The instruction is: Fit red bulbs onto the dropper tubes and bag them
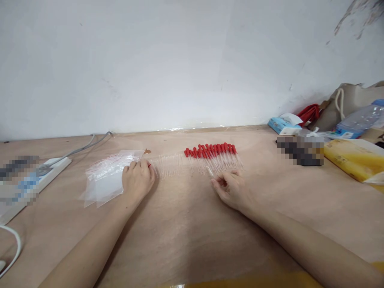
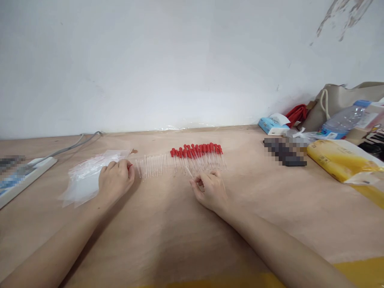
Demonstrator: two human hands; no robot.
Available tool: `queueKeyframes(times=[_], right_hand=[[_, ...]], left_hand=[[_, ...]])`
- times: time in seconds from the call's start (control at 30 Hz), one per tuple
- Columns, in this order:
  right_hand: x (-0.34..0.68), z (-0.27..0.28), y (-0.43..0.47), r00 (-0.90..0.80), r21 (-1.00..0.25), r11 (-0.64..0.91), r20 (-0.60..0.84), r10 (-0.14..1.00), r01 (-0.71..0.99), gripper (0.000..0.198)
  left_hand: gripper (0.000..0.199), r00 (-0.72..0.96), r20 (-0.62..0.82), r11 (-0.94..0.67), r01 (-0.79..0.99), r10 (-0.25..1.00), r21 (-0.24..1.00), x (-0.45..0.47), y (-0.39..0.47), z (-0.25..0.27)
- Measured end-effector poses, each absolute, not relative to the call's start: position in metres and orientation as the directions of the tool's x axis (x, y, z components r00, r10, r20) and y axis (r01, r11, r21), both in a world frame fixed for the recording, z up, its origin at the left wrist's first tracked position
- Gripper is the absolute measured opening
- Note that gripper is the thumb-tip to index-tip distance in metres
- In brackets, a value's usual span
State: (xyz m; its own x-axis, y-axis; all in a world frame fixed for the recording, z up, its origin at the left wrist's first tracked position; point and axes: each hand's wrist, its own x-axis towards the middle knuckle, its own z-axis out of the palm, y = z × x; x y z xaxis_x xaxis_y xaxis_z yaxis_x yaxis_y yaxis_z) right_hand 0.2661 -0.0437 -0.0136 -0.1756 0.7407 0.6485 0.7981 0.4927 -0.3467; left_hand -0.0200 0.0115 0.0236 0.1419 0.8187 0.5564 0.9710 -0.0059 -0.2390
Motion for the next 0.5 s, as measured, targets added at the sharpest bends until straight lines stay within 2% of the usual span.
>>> queueKeyframes(times=[0.07, 0.13, 0.2, 0.27, 0.33, 0.4, 0.5], right_hand=[[0.266, -0.014, -0.043, -0.16, -0.379, 0.497, 0.647, 0.745, 0.781, 0.018], [0.267, -0.013, -0.044, -0.147, -0.413, 0.5, 0.641, 0.753, 0.761, 0.014], [0.267, -0.013, -0.044, -0.181, -0.427, 0.531, 0.63, 0.756, 0.732, 0.013], [0.267, -0.013, -0.045, -0.255, -0.416, 0.584, 0.617, 0.744, 0.697, 0.018], [0.266, -0.012, -0.046, -0.329, -0.395, 0.634, 0.607, 0.723, 0.666, 0.021], [0.265, -0.012, -0.047, -0.377, -0.372, 0.663, 0.599, 0.706, 0.65, 0.022], [0.263, -0.011, -0.049, -0.427, -0.336, 0.68, 0.579, 0.694, 0.652, 0.021]], left_hand=[[0.028, 0.152, 0.584, -0.014, 0.972, 0.797, -0.233, -0.014, 0.008, 0.027], [0.028, 0.173, 0.597, -0.106, 0.983, 0.783, -0.147, -0.006, 0.004, 0.025], [0.025, 0.209, 0.597, -0.286, 0.957, 0.774, 0.036, 0.005, -0.004, 0.017], [0.023, 0.258, 0.57, -0.469, 0.844, 0.78, 0.26, 0.017, -0.013, 0.006], [0.023, 0.363, 0.494, -0.576, 0.716, 0.79, 0.394, 0.028, -0.023, -0.004], [0.019, 0.439, 0.437, -0.615, 0.64, 0.785, 0.462, 0.035, -0.03, -0.009], [0.018, 0.454, 0.413, -0.613, 0.598, 0.79, 0.516, 0.039, -0.035, -0.007]])
